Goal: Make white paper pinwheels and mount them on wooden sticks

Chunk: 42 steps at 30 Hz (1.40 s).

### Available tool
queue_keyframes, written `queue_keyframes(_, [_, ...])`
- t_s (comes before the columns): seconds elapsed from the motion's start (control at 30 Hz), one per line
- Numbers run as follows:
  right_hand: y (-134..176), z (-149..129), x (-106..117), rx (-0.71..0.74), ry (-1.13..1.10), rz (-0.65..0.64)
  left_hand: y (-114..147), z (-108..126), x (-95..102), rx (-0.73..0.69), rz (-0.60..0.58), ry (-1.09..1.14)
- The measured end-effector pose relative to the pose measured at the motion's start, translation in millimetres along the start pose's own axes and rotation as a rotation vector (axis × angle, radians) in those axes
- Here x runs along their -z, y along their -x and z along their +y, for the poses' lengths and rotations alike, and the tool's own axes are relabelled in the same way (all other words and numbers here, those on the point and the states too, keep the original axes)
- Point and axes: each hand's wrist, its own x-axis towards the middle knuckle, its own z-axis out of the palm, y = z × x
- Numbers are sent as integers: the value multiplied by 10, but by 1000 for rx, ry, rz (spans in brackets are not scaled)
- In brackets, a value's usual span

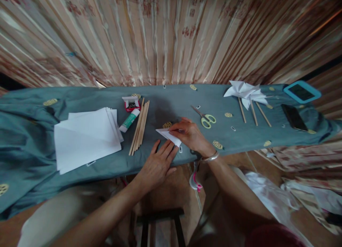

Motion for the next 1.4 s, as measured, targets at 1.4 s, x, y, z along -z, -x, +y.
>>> queue_keyframes(1.4, [-111, 56, -321, -26, 156, 57, 42, -74, 64, 54, 102, 60])
